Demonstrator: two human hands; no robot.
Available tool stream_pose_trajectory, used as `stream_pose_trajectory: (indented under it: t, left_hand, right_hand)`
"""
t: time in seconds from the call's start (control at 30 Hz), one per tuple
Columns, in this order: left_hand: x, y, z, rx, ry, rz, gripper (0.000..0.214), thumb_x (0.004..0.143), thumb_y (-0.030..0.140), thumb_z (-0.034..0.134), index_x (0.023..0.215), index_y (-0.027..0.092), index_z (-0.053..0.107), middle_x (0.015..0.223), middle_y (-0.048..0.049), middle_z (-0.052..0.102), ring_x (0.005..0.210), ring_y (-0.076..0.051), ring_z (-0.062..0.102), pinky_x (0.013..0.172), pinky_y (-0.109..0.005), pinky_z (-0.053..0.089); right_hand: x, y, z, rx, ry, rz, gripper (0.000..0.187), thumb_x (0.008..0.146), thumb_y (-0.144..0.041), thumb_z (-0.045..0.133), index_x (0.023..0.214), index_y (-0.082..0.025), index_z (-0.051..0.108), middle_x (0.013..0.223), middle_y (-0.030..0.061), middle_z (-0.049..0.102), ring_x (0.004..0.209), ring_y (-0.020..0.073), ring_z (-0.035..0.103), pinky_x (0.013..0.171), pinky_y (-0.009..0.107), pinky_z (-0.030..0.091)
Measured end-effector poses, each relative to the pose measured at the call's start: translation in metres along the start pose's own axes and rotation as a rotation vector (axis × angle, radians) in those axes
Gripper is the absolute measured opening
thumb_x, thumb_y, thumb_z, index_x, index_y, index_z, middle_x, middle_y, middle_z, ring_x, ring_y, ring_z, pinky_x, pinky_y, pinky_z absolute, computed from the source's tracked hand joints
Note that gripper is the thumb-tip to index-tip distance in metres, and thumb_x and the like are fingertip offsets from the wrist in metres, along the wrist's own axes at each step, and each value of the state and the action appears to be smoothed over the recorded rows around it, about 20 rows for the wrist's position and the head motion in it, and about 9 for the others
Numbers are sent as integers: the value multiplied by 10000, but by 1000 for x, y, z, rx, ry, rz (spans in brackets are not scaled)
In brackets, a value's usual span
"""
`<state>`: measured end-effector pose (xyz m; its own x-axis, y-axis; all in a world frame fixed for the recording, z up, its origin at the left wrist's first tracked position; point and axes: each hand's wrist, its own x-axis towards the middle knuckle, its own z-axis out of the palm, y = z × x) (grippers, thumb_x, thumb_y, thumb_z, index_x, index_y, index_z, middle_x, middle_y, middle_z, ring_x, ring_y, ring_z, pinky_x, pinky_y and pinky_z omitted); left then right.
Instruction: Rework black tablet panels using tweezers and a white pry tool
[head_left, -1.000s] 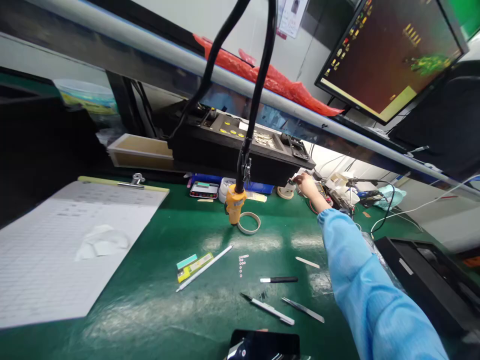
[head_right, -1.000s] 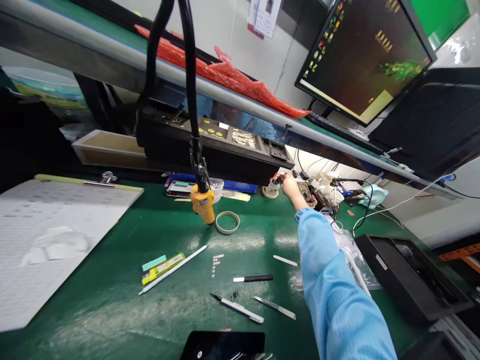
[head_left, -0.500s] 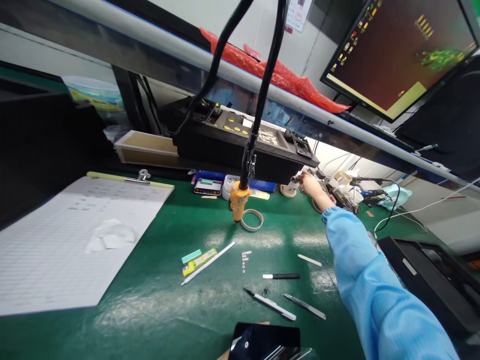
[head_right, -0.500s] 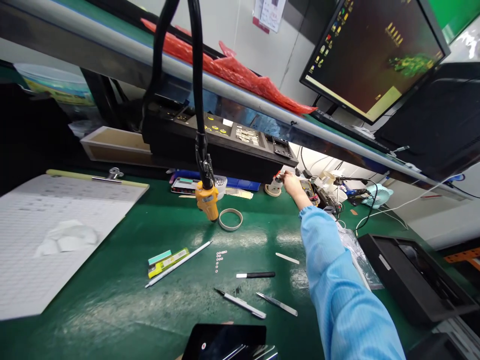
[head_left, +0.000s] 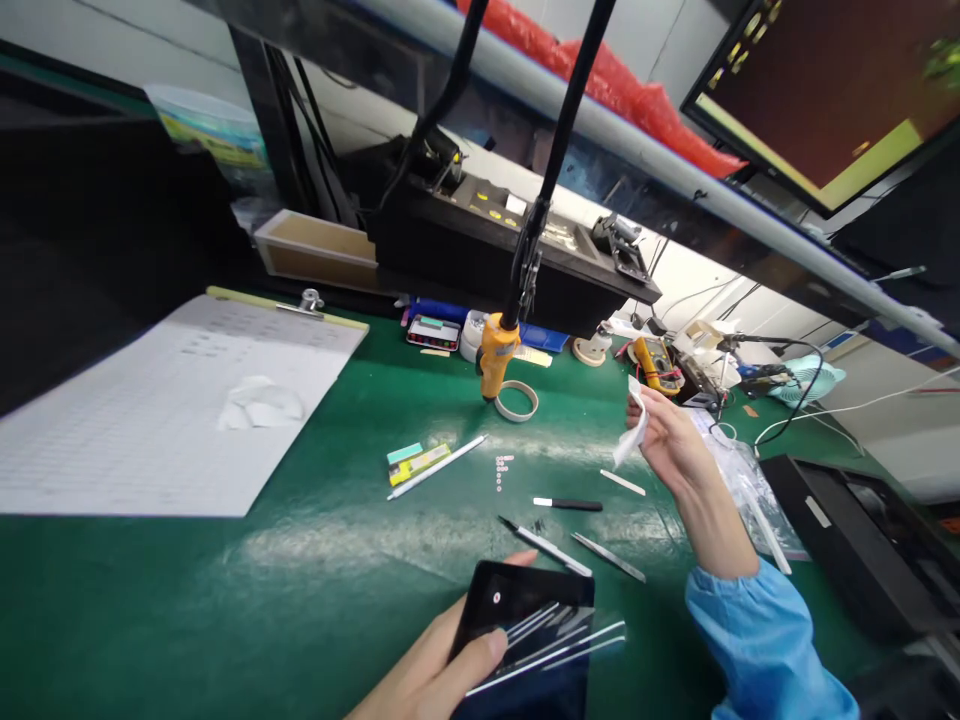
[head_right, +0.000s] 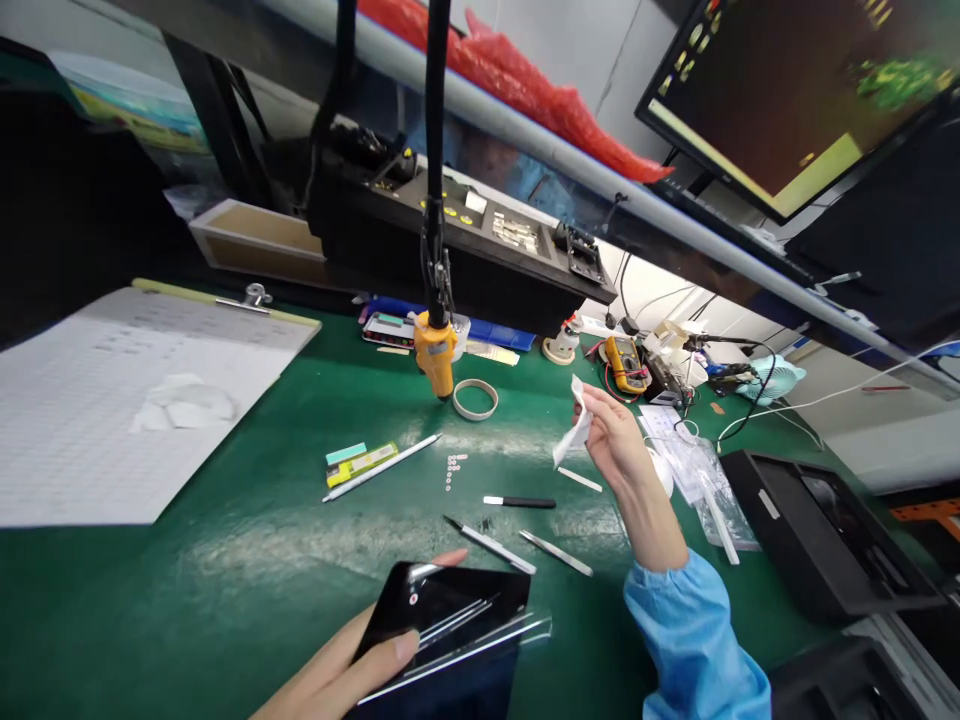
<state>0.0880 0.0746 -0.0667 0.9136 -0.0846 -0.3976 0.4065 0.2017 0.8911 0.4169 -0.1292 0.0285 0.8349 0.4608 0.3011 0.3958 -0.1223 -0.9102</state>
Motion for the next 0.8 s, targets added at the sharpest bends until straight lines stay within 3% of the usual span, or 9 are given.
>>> stream_pose_trajectory:
  t: [0.13,0.2,0.23,0.33,0.43,0.53,0.6,0.8]
  left_hand:
    - [-2,19,2,22,-27,-10,1012,996,888,570,1765,230,590,1903,-103,474,1794,-487,319,1486,-615,190]
    - [-5,38,3,72,-63,-5,937,1021,804,553,1731,197,624,1903,-120,468,1768,-497,362,1483,-625,197]
    - [-6,48,3,81,-86,11,832,1065,706,548,1718,197,638,1900,-112,476,1757,-480,390,1479,-614,219]
    - [-9,69,4,73,-125,165,643,1113,446,502,1681,190,665,1828,-101,586,1689,-423,513,1440,-569,336]
    - [-11,74,5,59,-118,204,639,1089,328,527,1702,181,636,1790,-89,634,1655,-378,570,1416,-509,390]
    - [-13,72,5,55,-122,209,614,1110,300,541,1708,195,627,1777,-76,649,1652,-350,583,1423,-499,385]
    - [-13,72,5,51,-131,218,560,1122,273,532,1659,211,677,1742,-62,686,1649,-332,591,1421,-498,394]
    - [-13,77,4,45,-151,249,442,1127,232,550,1501,249,784,1599,-52,794,1563,-323,670,1383,-476,451]
  right_hand:
    - [-58,-39,27,-71,-94,-139,341,1140,-514,796,1128,-173,806,984,17,785,784,149,746,692,290,652]
    - [-82,-61,40,-130,-112,-258,157,1145,-363,789,1117,-240,881,1000,39,803,872,170,773,707,284,633]
    - [-92,-71,45,-174,-135,-309,152,1134,-240,777,1183,-300,908,992,32,806,874,167,770,716,281,623]
    - [-118,-89,54,-298,-292,-415,501,1083,-36,726,1370,-417,883,1041,7,837,874,145,795,791,245,649]
    - [-136,-91,59,-415,-490,-516,459,1199,-135,563,1553,-325,784,1123,44,856,901,169,823,839,253,696]
    - [-145,-87,67,-565,-619,-700,434,1243,-138,399,1491,-125,754,1164,98,859,1031,208,827,993,317,692]
    - [-147,-86,72,-623,-608,-776,448,1252,-119,333,1430,-59,740,1179,126,853,1120,229,806,1066,341,650]
    - [-147,-82,80,-630,-608,-816,484,1248,-101,279,1392,-43,738,1218,142,841,1185,236,774,1202,368,608]
